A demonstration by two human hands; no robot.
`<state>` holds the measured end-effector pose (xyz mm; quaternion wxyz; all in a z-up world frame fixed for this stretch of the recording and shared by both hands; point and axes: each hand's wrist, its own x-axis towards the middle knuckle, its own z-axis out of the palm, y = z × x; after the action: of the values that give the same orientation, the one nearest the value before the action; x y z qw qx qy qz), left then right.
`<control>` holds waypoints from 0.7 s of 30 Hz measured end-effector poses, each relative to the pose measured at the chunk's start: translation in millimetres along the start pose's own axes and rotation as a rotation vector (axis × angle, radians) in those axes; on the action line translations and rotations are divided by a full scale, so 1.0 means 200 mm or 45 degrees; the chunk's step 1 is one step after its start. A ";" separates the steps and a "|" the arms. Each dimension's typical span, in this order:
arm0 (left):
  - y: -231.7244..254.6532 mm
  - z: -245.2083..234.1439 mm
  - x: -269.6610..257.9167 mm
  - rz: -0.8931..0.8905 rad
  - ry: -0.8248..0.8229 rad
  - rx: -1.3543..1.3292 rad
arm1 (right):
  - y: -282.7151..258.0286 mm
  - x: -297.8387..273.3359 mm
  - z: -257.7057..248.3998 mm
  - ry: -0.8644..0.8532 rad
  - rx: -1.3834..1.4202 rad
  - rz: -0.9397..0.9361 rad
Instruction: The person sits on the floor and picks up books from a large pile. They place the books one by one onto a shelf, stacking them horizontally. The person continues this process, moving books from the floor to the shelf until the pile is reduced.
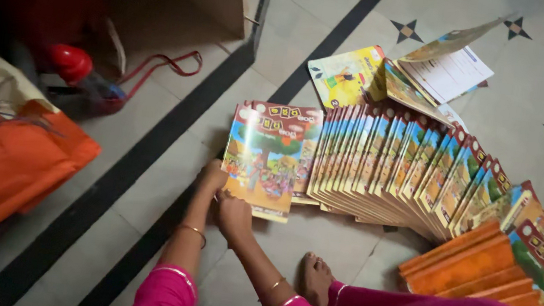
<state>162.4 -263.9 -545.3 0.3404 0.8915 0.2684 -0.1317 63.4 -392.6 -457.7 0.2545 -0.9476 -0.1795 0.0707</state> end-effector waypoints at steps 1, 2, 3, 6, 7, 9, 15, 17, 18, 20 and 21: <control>-0.03 -0.06 0.00 -0.061 -0.002 0.063 | -0.01 0.01 -0.03 -0.051 0.067 0.044; -0.03 -0.12 -0.01 -0.124 -0.004 0.121 | 0.01 0.03 -0.06 0.131 0.281 0.102; 0.00 -0.18 -0.02 -0.055 0.001 0.148 | 0.05 0.07 -0.08 0.311 0.495 0.160; 0.16 -0.42 -0.09 0.069 0.009 0.187 | 0.23 0.14 -0.11 0.574 0.608 0.540; 0.25 -0.51 -0.13 0.063 0.003 0.182 | 0.32 0.15 -0.14 0.696 0.542 0.432; 0.45 -0.68 -0.23 0.282 0.096 0.127 | 0.47 0.22 -0.22 0.710 0.752 0.364; 1.01 -1.38 -0.58 0.317 0.157 0.245 | 0.15 0.27 -0.61 -0.030 1.730 0.579; 1.07 -1.62 -0.70 0.548 0.423 0.063 | 0.03 0.25 -0.79 0.329 0.902 -0.157; 1.11 -1.72 -0.75 0.640 0.519 -0.051 | -0.02 0.22 -0.87 0.644 0.073 -0.826; 1.12 -1.93 -0.85 0.704 0.530 -0.257 | -0.14 0.20 -1.00 0.483 0.641 -0.393; 1.10 -2.02 -0.91 0.715 0.516 -0.356 | -0.21 0.22 -1.08 0.319 1.468 -0.259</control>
<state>159.4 -198.5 -56.0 0.4217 0.8833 0.0905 0.1838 140.8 -440.5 -252.5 0.7523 -0.6361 -0.1707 0.0198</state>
